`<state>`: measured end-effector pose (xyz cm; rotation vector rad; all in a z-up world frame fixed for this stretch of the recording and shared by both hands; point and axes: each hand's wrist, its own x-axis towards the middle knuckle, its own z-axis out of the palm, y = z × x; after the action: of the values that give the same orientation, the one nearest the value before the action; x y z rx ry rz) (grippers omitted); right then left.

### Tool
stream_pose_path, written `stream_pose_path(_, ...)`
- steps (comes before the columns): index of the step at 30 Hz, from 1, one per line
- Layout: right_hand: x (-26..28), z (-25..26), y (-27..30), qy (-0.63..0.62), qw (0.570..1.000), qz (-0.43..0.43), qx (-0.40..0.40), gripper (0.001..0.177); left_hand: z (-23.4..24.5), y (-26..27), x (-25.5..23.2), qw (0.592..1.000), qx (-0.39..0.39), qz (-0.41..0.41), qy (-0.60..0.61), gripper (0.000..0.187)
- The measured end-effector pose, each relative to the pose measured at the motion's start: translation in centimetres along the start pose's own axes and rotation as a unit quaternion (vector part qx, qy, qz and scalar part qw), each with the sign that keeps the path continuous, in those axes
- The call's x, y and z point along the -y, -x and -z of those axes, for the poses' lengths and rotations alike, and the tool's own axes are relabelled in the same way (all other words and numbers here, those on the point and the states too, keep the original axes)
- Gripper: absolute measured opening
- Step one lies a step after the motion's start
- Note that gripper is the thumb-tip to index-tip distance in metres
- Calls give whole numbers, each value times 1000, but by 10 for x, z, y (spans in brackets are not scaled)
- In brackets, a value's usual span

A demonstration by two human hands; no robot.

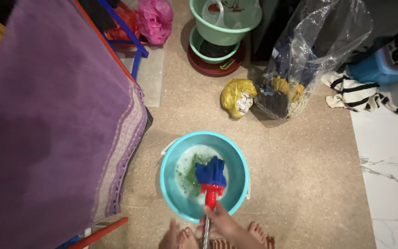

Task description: Mop the floor of a bedroom.

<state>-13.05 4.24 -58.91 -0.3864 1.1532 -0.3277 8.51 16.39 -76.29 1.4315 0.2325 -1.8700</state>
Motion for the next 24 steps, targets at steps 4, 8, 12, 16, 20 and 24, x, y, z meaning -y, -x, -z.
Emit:
stream_pose_path(4,-43,16,-10,6,999,-32,-15,56,-111,38,-88,985,-93,16,-142,125)
stream_pose_path(8,-84,46,-24,48,974,199,98,62,-192,101,-125,993,-14,98,-57,127)
stream_pose_path(12,-78,58,-17,214,909,338,112,48,-257,150,-160,978,189,79,45,110)
stream_pose_path(16,-53,51,33,311,855,399,117,39,-228,94,-127,934,302,120,152,103)
stream_pose_path(20,19,60,28,199,948,125,216,32,-225,89,-130,871,393,19,294,88)
stream_pose_path(24,74,35,14,-159,959,-172,158,59,-210,106,-126,874,369,-11,317,82)
